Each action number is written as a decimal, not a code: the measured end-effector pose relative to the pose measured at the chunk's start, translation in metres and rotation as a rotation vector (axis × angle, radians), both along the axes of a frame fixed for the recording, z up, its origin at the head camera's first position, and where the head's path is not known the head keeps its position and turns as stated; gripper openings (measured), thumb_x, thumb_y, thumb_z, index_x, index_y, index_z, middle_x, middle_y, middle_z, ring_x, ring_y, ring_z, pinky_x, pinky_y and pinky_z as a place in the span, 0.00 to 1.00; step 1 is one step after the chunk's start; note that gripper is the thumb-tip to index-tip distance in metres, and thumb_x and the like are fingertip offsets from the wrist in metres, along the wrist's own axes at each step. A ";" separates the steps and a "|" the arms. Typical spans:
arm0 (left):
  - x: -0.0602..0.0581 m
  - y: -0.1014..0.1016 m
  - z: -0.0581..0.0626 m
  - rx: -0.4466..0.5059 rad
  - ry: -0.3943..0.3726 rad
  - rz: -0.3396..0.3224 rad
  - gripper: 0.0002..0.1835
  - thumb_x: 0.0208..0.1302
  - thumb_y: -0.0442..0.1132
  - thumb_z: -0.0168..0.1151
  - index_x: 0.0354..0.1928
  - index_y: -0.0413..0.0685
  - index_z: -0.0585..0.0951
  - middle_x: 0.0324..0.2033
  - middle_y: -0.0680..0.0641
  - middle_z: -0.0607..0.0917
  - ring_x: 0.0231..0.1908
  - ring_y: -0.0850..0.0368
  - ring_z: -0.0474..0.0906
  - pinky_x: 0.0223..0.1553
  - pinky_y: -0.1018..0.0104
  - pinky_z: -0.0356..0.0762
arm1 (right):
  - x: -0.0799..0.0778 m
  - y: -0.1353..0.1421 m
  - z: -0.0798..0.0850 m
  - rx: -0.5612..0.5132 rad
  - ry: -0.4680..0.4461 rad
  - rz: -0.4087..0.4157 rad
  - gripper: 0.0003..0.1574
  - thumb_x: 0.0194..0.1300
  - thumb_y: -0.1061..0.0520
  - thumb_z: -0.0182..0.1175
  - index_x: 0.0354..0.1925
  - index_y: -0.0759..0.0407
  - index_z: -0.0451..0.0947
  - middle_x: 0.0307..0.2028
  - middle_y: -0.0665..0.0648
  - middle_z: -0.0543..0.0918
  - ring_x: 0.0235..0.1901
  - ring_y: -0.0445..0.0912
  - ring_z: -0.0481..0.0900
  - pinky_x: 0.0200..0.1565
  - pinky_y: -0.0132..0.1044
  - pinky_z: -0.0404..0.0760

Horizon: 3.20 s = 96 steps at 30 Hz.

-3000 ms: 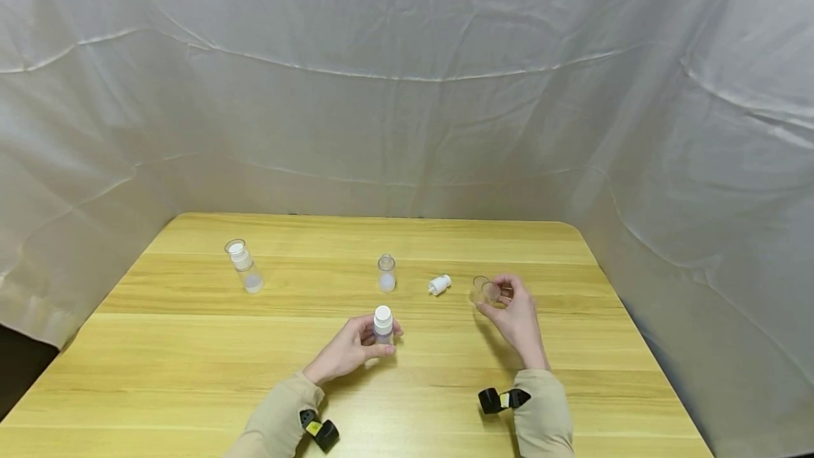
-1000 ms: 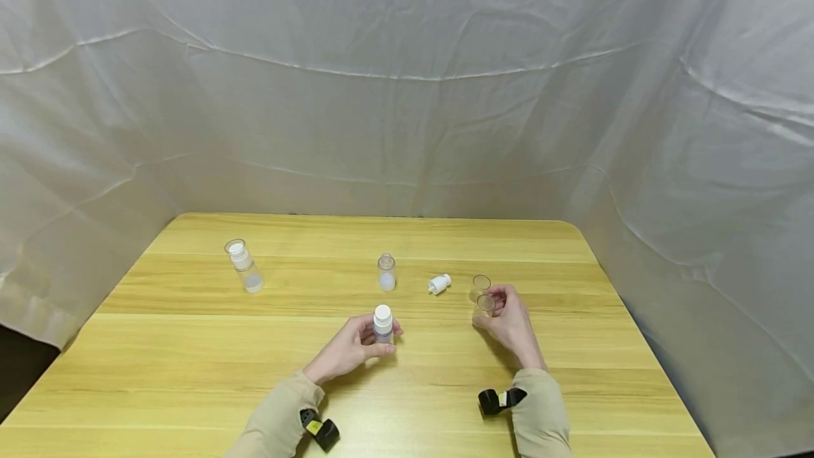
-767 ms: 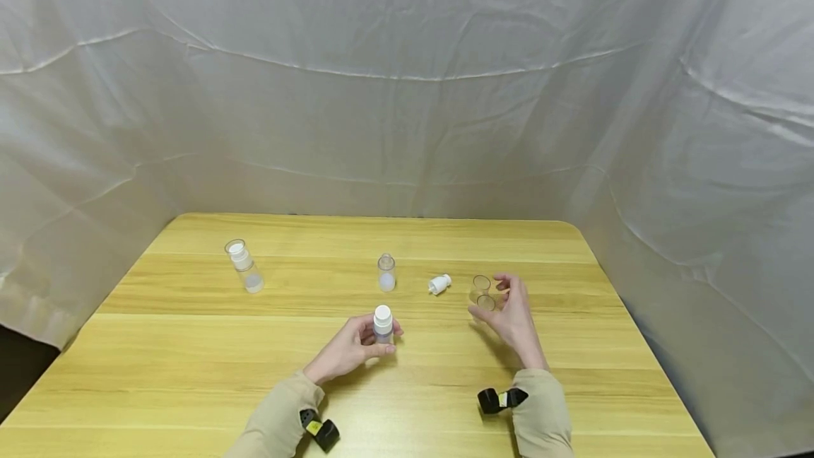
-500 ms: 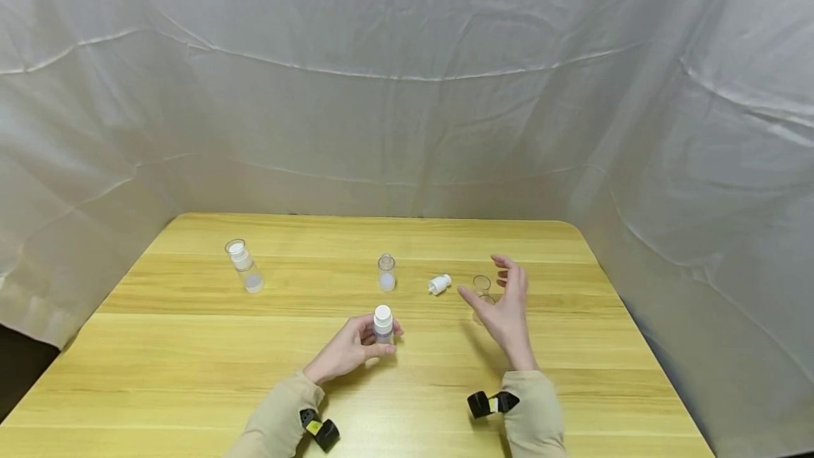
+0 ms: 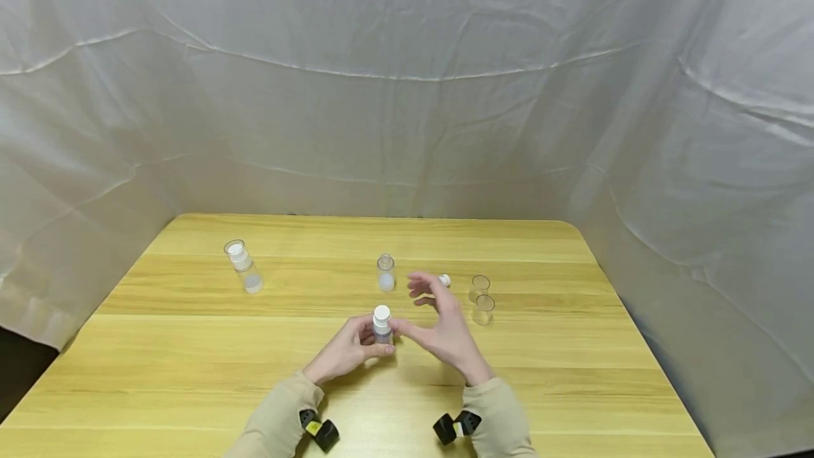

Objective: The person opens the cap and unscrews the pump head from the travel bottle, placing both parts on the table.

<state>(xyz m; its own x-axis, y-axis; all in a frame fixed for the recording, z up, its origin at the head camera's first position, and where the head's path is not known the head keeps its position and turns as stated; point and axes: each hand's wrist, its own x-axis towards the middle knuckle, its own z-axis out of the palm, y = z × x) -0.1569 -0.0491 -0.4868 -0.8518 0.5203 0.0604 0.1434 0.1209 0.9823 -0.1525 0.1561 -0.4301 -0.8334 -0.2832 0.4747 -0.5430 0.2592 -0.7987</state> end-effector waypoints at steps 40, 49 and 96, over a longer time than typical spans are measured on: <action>-0.002 -0.001 0.000 0.004 0.057 -0.017 0.21 0.64 0.29 0.65 0.57 0.28 0.77 0.53 0.32 0.84 0.57 0.42 0.80 0.59 0.79 0.76 | 0.006 -0.032 -0.023 0.147 0.196 -0.020 0.28 0.48 0.72 0.74 0.48 0.62 0.77 0.43 0.58 0.83 0.42 0.49 0.83 0.49 0.37 0.88; -0.001 -0.001 0.001 -0.016 0.051 -0.008 0.20 0.64 0.29 0.65 0.57 0.29 0.78 0.53 0.33 0.84 0.56 0.45 0.81 0.58 0.80 0.75 | 0.007 -0.032 -0.021 0.135 0.152 0.004 0.27 0.50 0.70 0.75 0.48 0.62 0.77 0.45 0.57 0.83 0.45 0.42 0.81 0.52 0.36 0.87; -0.002 -0.001 0.000 -0.013 0.052 -0.005 0.17 0.62 0.23 0.63 0.54 0.31 0.80 0.52 0.32 0.85 0.56 0.40 0.81 0.56 0.79 0.77 | 0.012 -0.042 -0.021 0.118 0.169 -0.162 0.32 0.47 0.60 0.80 0.48 0.61 0.76 0.44 0.54 0.80 0.41 0.43 0.77 0.45 0.35 0.82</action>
<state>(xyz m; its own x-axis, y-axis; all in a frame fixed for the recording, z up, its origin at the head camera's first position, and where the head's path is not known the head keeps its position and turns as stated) -0.1586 -0.0502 -0.4871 -0.8450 0.5257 0.0977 0.1949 0.1327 0.9718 -0.1401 0.1138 -0.4511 -0.7839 -0.2147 0.5826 -0.6102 0.4396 -0.6590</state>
